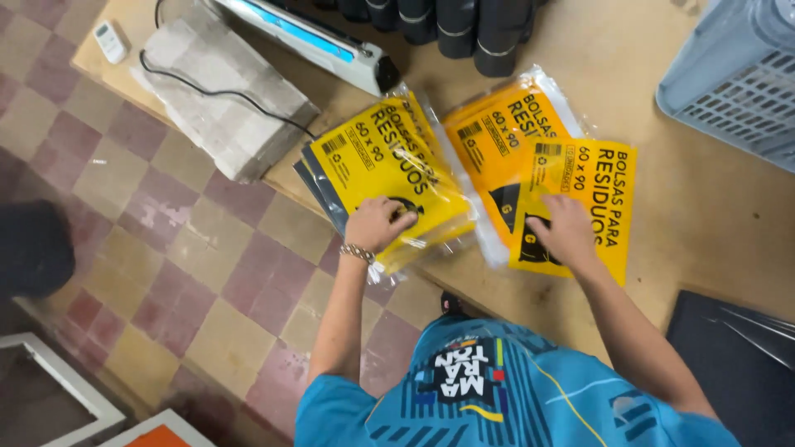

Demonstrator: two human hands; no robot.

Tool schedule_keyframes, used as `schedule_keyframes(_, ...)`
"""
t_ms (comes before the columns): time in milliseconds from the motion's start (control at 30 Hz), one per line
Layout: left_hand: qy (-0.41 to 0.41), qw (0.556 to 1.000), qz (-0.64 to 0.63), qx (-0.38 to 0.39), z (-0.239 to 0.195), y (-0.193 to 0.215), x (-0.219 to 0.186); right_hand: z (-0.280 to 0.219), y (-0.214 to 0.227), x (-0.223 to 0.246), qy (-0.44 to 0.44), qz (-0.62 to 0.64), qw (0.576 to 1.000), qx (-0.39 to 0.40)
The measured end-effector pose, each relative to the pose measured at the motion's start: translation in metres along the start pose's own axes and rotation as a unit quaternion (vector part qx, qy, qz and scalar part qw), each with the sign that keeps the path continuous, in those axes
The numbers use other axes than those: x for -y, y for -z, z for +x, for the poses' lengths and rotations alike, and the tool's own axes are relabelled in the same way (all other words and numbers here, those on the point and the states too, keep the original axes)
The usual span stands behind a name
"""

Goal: Manually packaging stacks of black trash bags into yellow printed outer sleeves at a high pace.

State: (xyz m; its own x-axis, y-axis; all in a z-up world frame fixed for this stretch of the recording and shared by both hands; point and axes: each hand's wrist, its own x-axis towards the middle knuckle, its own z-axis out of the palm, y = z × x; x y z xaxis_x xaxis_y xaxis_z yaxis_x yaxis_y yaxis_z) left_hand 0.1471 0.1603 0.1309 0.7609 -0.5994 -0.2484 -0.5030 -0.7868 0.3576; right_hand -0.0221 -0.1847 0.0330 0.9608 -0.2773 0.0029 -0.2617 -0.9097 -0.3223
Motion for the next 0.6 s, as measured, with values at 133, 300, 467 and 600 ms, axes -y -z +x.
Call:
schedule_keyframes(133,0.02,0.974,0.165,-0.155,0.105,-0.013,0.081,0.019,0.026,0.116,-0.081,0.232,0.964,0.101)
schedule_keyframes(300,0.137,0.979,0.142,-0.048,0.226,-0.02,0.164,0.015,0.004,0.161,-0.233,0.559,0.754,0.253)
schedule_keyframes(467,0.13,0.981,0.144,0.011,0.23,0.009,0.145,0.02,-0.012,0.173,-0.257,0.616,0.69,0.28)
schedule_keyframes(600,0.128,0.979,0.155,0.043,0.244,-0.012,0.153,0.026,-0.041,0.173,-0.243,0.619,0.692,0.281)
